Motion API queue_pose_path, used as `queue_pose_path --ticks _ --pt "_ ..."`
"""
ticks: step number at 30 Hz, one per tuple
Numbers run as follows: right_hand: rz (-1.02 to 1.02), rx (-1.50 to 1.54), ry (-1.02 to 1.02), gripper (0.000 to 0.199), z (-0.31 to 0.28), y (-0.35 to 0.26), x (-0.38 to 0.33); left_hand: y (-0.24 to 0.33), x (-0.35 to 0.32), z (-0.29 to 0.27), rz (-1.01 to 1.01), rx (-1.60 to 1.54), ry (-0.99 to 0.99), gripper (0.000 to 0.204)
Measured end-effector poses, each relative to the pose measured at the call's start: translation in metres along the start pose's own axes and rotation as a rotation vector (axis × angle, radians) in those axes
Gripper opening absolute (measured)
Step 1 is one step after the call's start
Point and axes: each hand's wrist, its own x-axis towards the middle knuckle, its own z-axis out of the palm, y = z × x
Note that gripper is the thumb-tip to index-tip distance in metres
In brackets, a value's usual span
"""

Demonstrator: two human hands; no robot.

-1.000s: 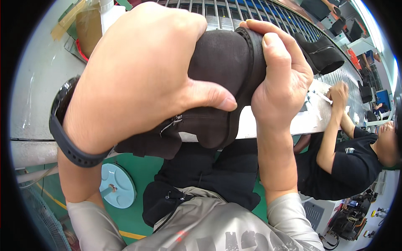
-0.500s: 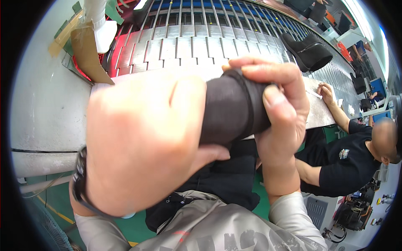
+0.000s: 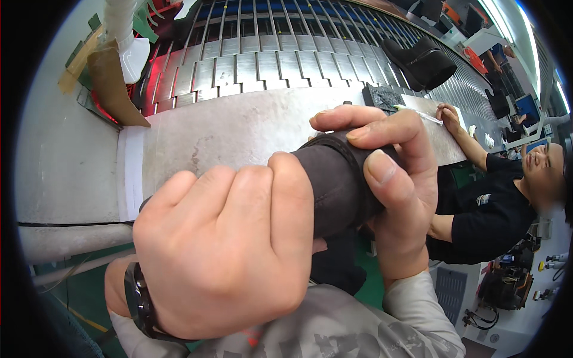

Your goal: The person attaches a sole to a boot upper by pressing the edges by hand and places the boot onto a conveyor belt. They then take another sole and boot upper from the conveyor, press them together along the perimeter by hand, and place the assembled boot back onto the conveyor belt.

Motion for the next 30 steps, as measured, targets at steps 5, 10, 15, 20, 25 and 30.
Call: queue_pose_path --ticks 5,10,15,20,25,30 --pt "-0.028 -0.146 -0.067 0.027 -0.013 0.003 0.021 -0.01 0.016 0.01 0.051 -0.008 0.038 0.079" --pt "0.125 0.166 -0.044 0.061 -0.021 0.038 0.065 -0.057 0.054 0.019 0.031 -0.034 -0.106 0.075" --pt "0.061 0.207 -0.104 0.084 -0.027 0.073 0.063 -0.07 0.069 0.032 -0.069 -0.155 -0.117 0.067" --pt "0.127 0.283 -0.103 0.085 -0.02 0.064 0.072 -0.089 0.071 0.037 -0.091 -0.224 -0.147 0.069" --pt "0.146 0.234 -0.07 0.08 -0.028 0.073 0.077 -0.091 0.079 0.041 0.006 -0.199 -0.131 0.071" --pt "0.081 -0.039 -0.076 0.079 -0.019 0.034 0.063 -0.073 0.071 0.033 -0.013 -0.175 -0.109 0.073"
